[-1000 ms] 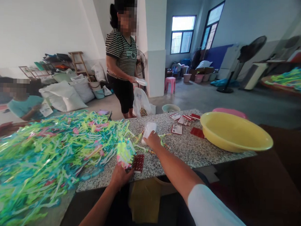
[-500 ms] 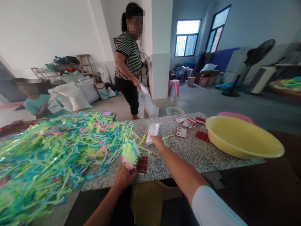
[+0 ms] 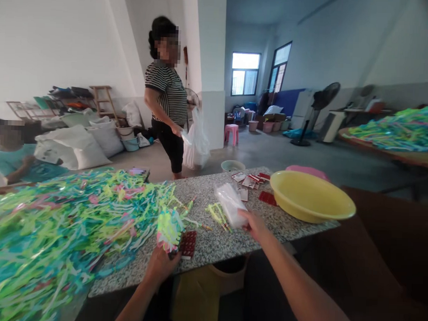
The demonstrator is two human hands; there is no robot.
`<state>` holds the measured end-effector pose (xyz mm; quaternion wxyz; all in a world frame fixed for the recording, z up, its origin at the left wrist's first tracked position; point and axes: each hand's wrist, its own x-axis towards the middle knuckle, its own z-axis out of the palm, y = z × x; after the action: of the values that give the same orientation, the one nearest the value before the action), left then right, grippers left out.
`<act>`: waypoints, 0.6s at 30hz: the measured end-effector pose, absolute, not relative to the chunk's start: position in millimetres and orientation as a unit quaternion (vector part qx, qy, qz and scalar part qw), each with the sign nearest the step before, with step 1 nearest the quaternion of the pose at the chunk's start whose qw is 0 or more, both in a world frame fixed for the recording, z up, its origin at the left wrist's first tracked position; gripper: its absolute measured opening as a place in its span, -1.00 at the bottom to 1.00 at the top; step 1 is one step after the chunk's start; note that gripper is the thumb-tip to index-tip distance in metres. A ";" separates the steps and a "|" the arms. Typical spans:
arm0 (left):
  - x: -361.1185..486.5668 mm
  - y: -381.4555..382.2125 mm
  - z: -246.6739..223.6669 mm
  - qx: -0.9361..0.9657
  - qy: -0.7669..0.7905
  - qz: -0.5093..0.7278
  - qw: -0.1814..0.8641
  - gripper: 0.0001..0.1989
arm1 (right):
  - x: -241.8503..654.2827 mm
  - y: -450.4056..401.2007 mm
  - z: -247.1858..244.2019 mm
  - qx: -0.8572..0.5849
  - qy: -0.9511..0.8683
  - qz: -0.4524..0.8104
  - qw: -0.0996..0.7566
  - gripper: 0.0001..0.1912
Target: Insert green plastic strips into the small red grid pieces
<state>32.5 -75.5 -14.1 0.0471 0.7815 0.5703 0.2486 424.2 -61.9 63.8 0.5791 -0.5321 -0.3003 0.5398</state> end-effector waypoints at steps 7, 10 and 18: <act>35.6 -75.7 -1.8 0.788 0.563 0.243 0.053 -0.64 | 517.2 -142.5 29.7 -0.613 -0.319 0.477 0.544 -0.62; 35.1 -75.7 1.0 0.789 0.558 0.250 0.061 -0.62 | 532.0 -158.3 29.4 -0.688 -0.340 0.411 0.492 -0.67; 35.1 -71.1 3.2 0.767 0.574 0.271 0.098 -0.64 | 553.1 -154.7 20.5 -0.789 -0.378 0.192 0.445 -0.70</act>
<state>35.1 -71.1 3.2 0.0982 0.7665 0.5739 0.2711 553.1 -154.7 20.5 0.4455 -0.7887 -0.3779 0.1918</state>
